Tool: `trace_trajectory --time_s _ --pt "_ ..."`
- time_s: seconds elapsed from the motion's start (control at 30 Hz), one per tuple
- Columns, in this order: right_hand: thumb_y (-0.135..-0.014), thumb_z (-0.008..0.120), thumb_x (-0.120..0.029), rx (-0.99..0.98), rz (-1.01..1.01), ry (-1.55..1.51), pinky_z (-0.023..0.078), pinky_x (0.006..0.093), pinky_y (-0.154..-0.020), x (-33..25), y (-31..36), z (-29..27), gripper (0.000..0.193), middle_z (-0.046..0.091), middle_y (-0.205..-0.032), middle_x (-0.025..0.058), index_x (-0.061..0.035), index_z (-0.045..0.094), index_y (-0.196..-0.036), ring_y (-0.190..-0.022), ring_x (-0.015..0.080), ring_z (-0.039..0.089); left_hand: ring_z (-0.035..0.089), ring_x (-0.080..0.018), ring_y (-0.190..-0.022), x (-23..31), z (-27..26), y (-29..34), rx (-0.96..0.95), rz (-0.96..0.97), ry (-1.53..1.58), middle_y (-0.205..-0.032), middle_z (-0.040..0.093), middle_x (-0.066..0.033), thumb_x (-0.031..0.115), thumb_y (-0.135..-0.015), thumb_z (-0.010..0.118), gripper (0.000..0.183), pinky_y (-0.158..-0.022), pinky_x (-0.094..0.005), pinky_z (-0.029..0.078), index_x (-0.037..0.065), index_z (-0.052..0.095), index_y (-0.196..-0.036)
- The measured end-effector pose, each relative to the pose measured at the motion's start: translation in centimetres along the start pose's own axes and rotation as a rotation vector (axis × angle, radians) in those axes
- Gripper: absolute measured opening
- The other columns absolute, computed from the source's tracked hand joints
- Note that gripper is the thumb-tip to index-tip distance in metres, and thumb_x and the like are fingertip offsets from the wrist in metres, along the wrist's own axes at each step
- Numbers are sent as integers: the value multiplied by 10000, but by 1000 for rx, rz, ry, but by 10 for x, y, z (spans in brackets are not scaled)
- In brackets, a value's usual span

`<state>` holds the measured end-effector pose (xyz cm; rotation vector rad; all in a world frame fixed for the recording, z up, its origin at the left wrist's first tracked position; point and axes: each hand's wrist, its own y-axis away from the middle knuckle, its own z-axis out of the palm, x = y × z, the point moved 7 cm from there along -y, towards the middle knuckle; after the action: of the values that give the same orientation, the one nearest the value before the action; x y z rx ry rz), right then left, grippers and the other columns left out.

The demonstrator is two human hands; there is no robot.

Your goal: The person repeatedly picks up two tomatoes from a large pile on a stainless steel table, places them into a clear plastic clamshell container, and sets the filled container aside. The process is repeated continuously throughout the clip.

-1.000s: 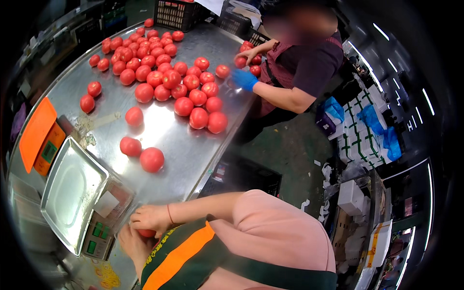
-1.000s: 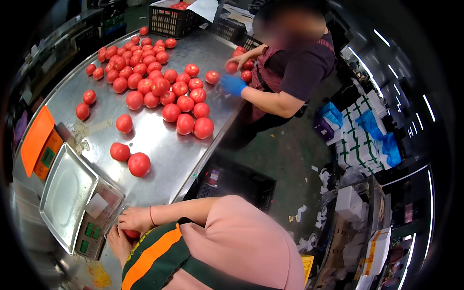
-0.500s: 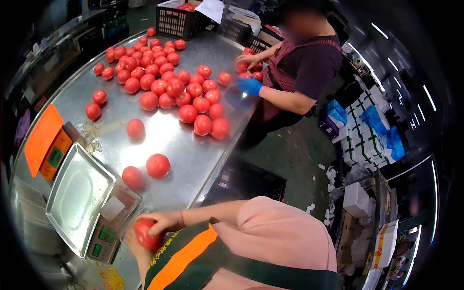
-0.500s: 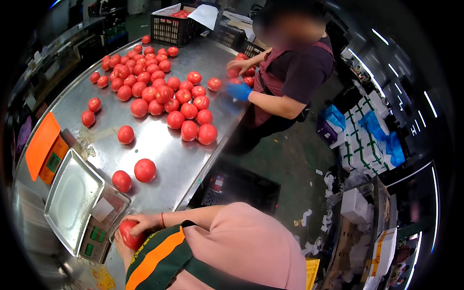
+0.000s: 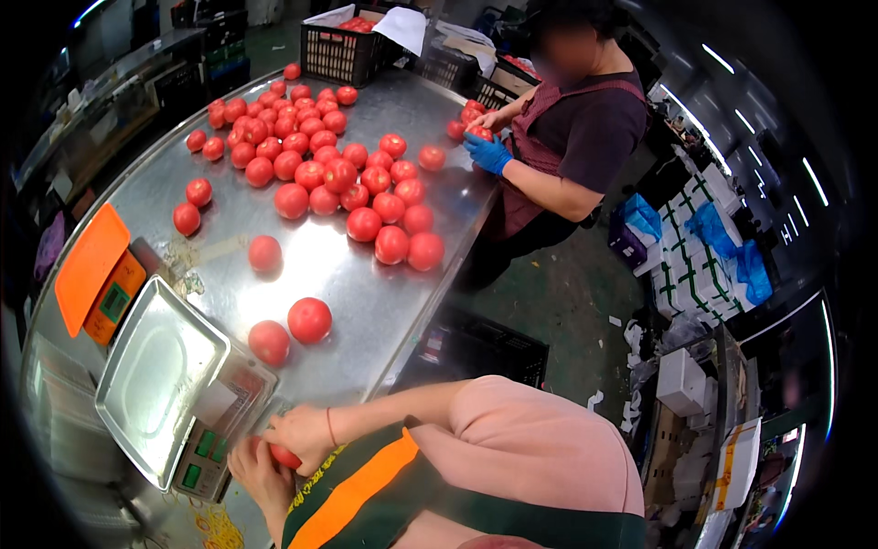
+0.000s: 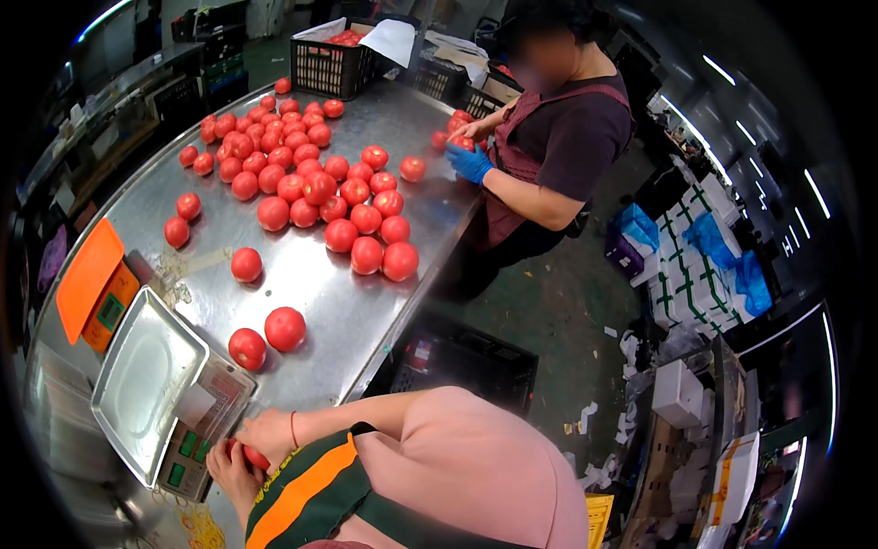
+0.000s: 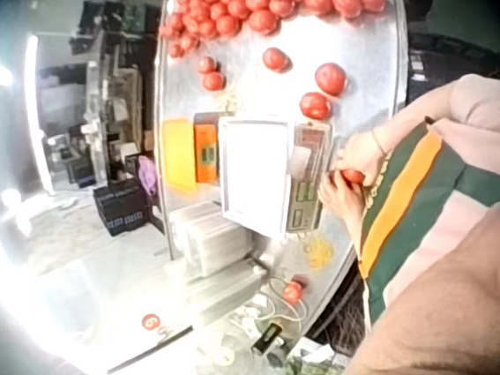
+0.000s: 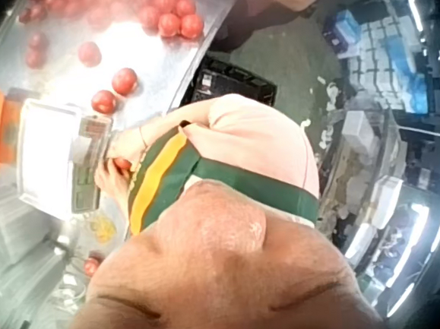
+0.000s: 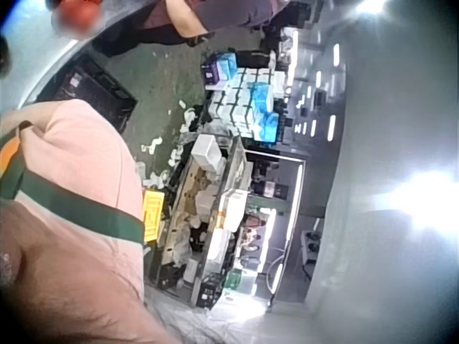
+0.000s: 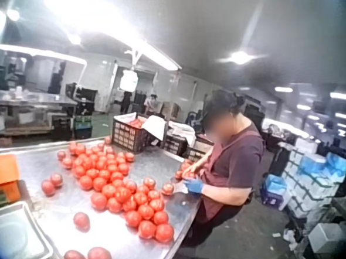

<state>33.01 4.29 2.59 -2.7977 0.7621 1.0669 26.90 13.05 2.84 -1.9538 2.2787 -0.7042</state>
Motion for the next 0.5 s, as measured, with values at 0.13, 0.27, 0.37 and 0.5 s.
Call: trace_trajectory --time_s 0.13,0.27,0.37,0.5 --pt "-626 673 -436 -26 110 170 511 422 -675 12 -15 20 528 635 -879 160 -39 609 -968 -814 311 628 448 -388 -1074 -11 12 9 2 -81 144 -1142 482 -188 82 -717 612 319 -930 -468 350 32 556 -1027" --pt "-622 663 -399 -213 133 243 505 411 -657 18 -36 42 506 631 -864 181 -15 610 -947 -774 309 623 424 -405 -1119 -18 16 14 16 -121 184 -1213 452 -207 94 -765 590 319 -957 -475 336 34 547 -1075" --pt "-631 676 -351 -261 124 318 490 405 -656 11 -30 35 467 614 -896 175 -11 600 -942 -798 303 606 395 -397 -1186 -28 25 25 -4 -175 205 -1284 425 -209 129 -828 559 356 -997 -461 315 34 514 -1168" --pt "-710 654 -263 345 -253 64 467 389 -671 -2 3 -5 328 583 -939 152 -17 587 -918 -849 304 575 341 -351 -1277 -61 9 44 359 -405 320 -1354 394 -187 201 -906 510 469 -1050 -438 272 9 401 -1320"
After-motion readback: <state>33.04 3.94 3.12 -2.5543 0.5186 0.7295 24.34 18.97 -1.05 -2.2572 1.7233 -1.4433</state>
